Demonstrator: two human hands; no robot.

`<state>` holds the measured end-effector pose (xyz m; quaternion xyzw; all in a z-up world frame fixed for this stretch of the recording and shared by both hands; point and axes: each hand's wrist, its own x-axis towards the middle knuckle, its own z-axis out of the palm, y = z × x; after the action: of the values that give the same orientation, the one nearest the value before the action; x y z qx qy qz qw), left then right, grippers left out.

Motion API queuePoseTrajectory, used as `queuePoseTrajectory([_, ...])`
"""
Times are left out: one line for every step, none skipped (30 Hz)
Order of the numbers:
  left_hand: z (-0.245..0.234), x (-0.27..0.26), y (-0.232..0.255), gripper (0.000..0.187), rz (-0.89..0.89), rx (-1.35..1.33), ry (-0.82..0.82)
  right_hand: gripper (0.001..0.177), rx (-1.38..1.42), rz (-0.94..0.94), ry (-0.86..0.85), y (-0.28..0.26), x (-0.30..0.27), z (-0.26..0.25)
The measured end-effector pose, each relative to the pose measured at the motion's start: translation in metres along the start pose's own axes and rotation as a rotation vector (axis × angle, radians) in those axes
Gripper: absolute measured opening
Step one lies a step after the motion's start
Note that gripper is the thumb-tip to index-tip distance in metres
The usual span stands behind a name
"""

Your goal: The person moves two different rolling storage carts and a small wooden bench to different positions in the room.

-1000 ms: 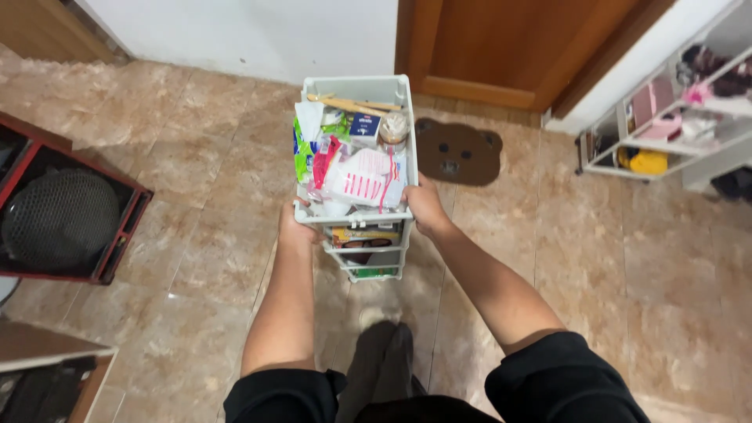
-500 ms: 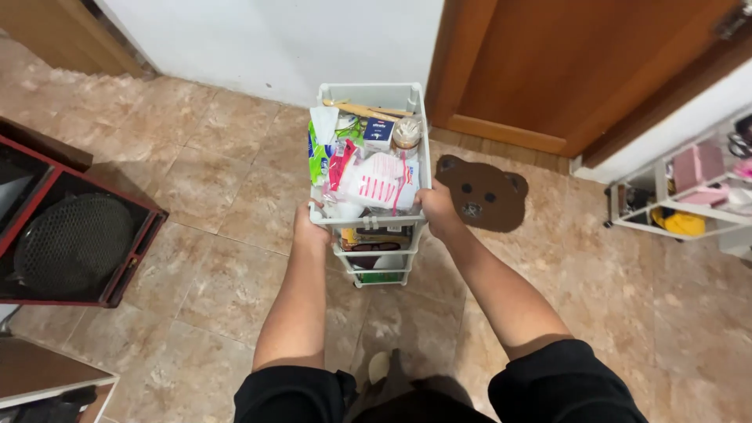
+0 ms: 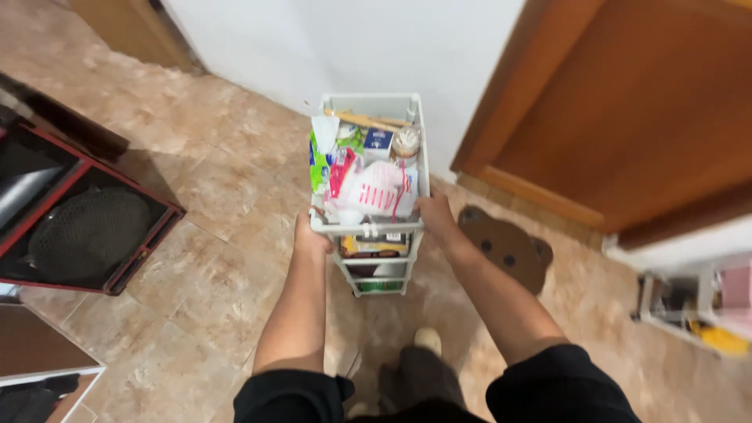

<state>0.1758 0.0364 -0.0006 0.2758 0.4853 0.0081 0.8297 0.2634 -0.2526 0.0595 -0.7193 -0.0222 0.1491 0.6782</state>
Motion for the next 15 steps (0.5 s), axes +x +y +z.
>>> queuePoseTrajectory([0.009,0.007,0.004,0.023,0.013,-0.013,0.002,0.039,-0.001,-0.009,-0.016,-0.008,0.014,0.001])
queuePoseTrajectory([0.018,0.015,0.008,0.025,0.002,-0.063,-0.069,0.043,0.083,-0.01,-0.049,-0.016,0.028,0.001])
queuePoseTrajectory([0.021,0.02,0.006,0.029,-0.016,-0.112,-0.131,0.046,0.165,0.004,-0.083,-0.019,0.035,0.0])
queuePoseTrajectory([0.029,0.021,0.007,0.029,-0.01,-0.125,-0.119,0.046,0.162,0.01,-0.1,-0.018,0.05,-0.003])
queuePoseTrajectory([0.038,0.022,0.011,0.026,0.009,-0.116,-0.069,0.047,0.175,0.05,-0.094,-0.018,0.067,-0.005])
queuePoseTrajectory([0.046,0.023,0.016,0.023,0.027,-0.107,-0.019,0.047,0.188,0.089,-0.088,-0.017,0.083,-0.005])
queuePoseTrajectory([0.053,0.024,0.02,0.023,0.031,-0.119,-0.009,0.047,0.184,0.094,-0.102,-0.026,0.092,-0.005])
queuePoseTrajectory([0.059,0.026,0.024,0.026,0.02,-0.118,0.013,0.047,0.132,0.106,-0.102,-0.034,0.101,-0.003])
queuePoseTrajectory([0.065,0.028,0.027,0.03,0.006,-0.114,0.036,0.048,0.08,0.12,-0.1,-0.041,0.108,-0.003])
queuePoseTrajectory([0.07,0.034,0.03,0.03,0.006,-0.124,0.047,0.048,0.076,0.127,-0.111,-0.046,0.118,-0.001])
queuePoseTrajectory([0.073,0.041,0.033,0.029,0.013,-0.142,0.048,0.051,0.11,0.144,-0.128,-0.051,0.126,0.0])
queuePoseTrajectory([0.075,0.047,0.036,0.029,0.02,-0.161,0.049,0.054,0.143,0.161,-0.145,-0.055,0.133,0.003])
queuePoseTrajectory([0.078,0.05,0.038,0.029,0.019,-0.169,0.057,0.054,0.139,0.168,-0.154,-0.057,0.141,0.004])
queuePoseTrajectory([0.081,0.053,0.041,0.024,0.049,-0.194,0.053,0.055,0.146,0.143,-0.185,-0.059,0.15,0.005])
queuePoseTrajectory([0.086,0.057,0.047,0.02,0.083,-0.219,0.045,0.056,0.153,0.111,-0.217,-0.064,0.161,0.007])
